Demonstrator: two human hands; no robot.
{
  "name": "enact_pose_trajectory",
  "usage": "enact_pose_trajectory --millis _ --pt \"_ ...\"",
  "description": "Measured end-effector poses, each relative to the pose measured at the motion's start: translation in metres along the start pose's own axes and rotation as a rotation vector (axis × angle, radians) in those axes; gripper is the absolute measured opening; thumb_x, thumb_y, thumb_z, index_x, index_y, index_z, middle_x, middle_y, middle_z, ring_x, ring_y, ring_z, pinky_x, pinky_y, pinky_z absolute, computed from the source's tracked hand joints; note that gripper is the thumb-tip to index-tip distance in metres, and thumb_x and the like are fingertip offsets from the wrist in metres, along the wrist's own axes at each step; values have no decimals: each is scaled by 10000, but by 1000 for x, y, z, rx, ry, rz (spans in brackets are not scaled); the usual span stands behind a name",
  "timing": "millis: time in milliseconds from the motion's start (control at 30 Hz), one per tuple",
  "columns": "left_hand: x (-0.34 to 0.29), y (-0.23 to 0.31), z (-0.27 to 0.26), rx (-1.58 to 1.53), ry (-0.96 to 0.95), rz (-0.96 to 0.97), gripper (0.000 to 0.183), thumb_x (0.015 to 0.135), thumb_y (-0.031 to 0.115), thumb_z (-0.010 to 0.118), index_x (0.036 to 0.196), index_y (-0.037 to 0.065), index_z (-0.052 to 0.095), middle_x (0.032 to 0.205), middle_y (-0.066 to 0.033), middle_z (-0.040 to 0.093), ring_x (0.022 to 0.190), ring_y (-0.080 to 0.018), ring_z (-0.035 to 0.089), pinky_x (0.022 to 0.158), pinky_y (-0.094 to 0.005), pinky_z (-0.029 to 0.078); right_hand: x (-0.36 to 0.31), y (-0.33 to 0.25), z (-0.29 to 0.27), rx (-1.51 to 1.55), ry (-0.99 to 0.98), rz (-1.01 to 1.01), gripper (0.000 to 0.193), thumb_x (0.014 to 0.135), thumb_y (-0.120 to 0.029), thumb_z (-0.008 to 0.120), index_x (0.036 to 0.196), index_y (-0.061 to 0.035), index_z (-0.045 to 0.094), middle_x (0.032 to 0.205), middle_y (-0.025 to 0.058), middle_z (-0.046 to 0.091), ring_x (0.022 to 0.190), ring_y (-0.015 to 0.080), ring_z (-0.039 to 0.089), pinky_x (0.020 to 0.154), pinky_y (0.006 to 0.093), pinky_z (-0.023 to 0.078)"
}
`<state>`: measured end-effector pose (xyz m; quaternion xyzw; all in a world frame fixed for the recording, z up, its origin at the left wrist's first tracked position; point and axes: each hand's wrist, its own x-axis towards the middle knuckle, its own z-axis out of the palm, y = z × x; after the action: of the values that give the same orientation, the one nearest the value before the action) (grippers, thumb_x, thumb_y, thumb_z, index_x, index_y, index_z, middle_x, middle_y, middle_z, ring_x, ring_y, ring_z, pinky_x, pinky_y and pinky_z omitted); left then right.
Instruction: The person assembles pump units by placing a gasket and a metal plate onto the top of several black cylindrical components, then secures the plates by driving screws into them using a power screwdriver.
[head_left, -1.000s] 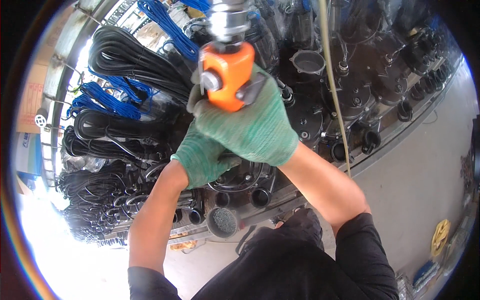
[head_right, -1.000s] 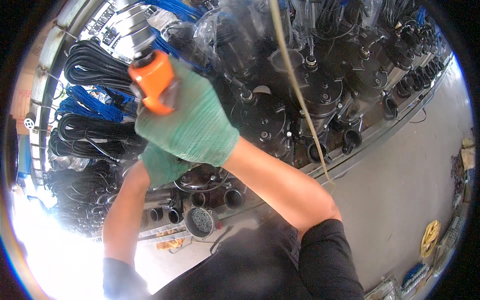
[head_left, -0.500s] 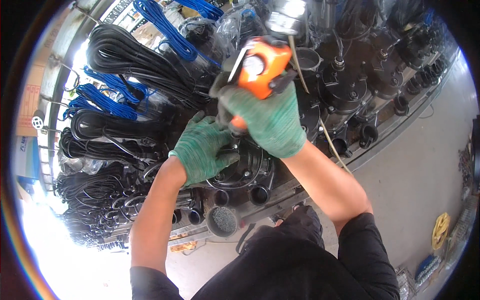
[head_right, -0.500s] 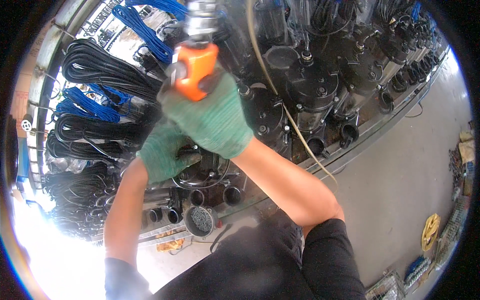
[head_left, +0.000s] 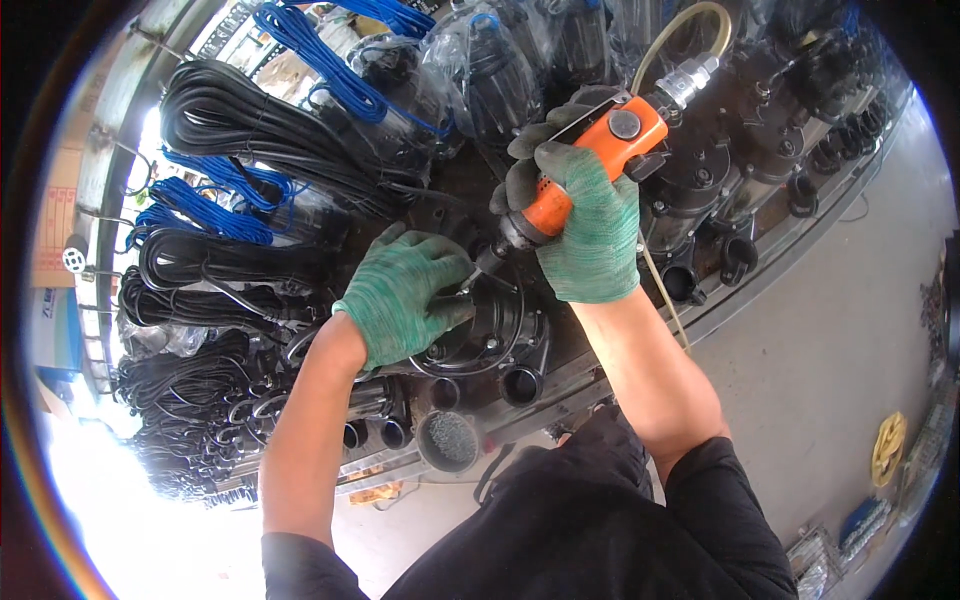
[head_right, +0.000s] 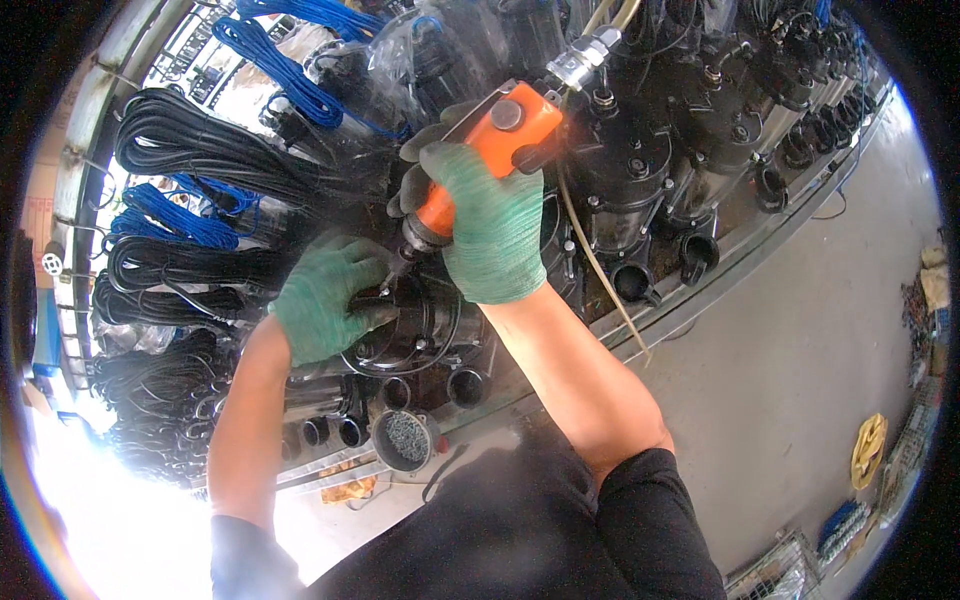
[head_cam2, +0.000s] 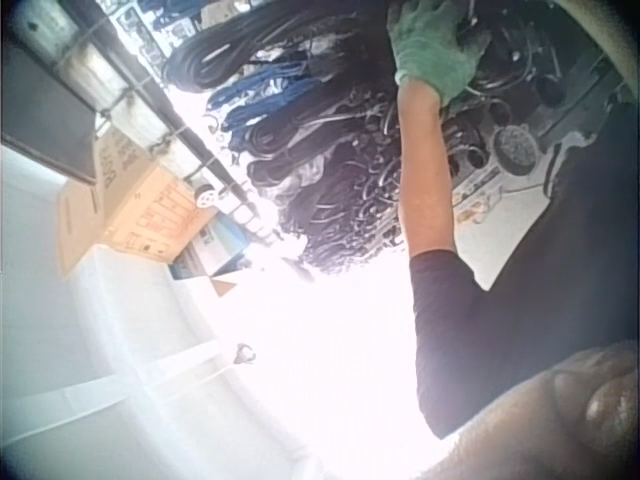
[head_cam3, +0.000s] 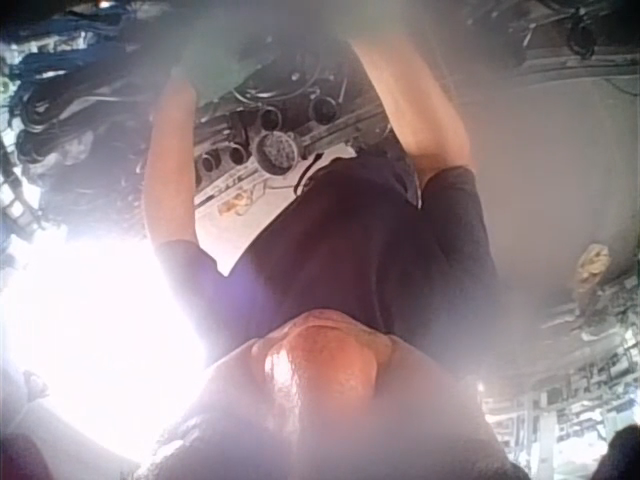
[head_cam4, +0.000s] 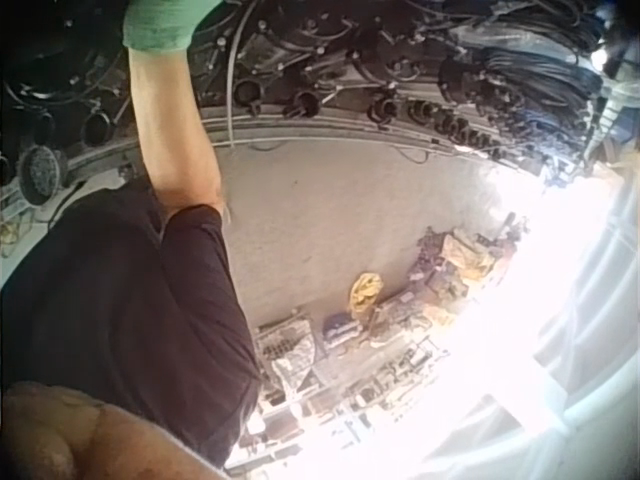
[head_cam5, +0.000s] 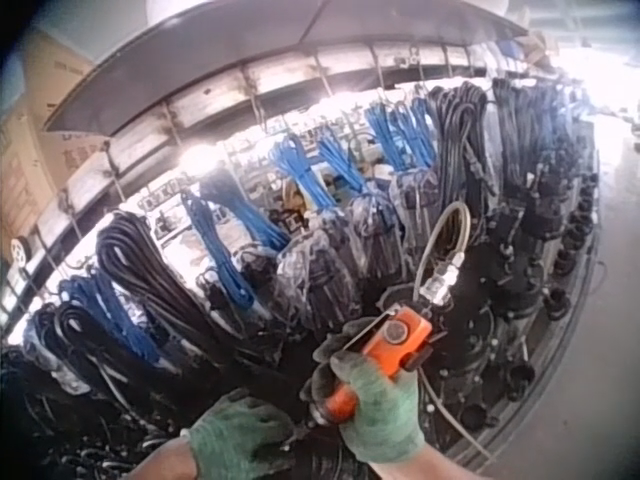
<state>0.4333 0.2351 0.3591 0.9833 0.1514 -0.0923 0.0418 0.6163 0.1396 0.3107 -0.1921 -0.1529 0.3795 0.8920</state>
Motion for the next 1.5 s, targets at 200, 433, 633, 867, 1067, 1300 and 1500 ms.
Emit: enact_pose_trajectory --millis 200,433,633,867,1067,1300,1500 --pt "2 -3 2 -16 -6 32 371 835 358 771 1123 125 741 1215 -58 675 1195 -302 598 1173 -504 340 -2 5 -6 -32 -17 -27 328 852 -55 651 1167 -68 560 949 136 674 636 203 649 585 396 593" --pt "1 0 1 -15 8 7 357 833 349 770 1105 119 741 1199 -56 681 1176 -305 606 1136 -481 388 -6 -2 -9 -105 34 -69 338 845 -71 652 1172 -79 567 956 133 666 633 198 631 588 393 582" --pt "-1 0 1 -3 14 14 372 837 348 770 1127 118 738 1205 -54 677 1183 -304 600 1139 -480 385 -11 -5 2 12 -9 -74 331 857 -108 659 1175 -84 572 977 124 671 616 196 602 606 405 570" --pt "-1 0 2 10 41 27 378 839 354 768 1132 116 739 1195 -55 679 1174 -303 603 1132 -473 386 -8 4 -2 -63 1 -95 347 873 -96 649 1208 -96 559 978 126 674 623 192 611 603 394 568" --pt "0 -2 2 5 45 54 386 833 360 770 1135 122 738 1188 -66 683 1184 -299 600 1141 -480 375 -10 2 3 -77 -137 -100 368 885 -63 631 1242 -84 542 977 151 671 624 188 627 580 389 562" --pt "-7 -16 27 -64 237 91 469 813 359 779 1217 134 703 1238 -84 684 1209 -327 589 1148 -485 374 -15 7 54 -473 -494 -146 423 778 -72 750 1164 -2 593 882 98 701 779 188 697 715 296 588" --pt "-15 -31 34 71 480 15 475 818 366 775 1227 136 700 1246 -86 684 1214 -331 587 1141 -481 383 -5 1 85 -855 -860 -108 420 722 -92 737 1113 -4 611 783 127 697 679 238 708 656 357 593"
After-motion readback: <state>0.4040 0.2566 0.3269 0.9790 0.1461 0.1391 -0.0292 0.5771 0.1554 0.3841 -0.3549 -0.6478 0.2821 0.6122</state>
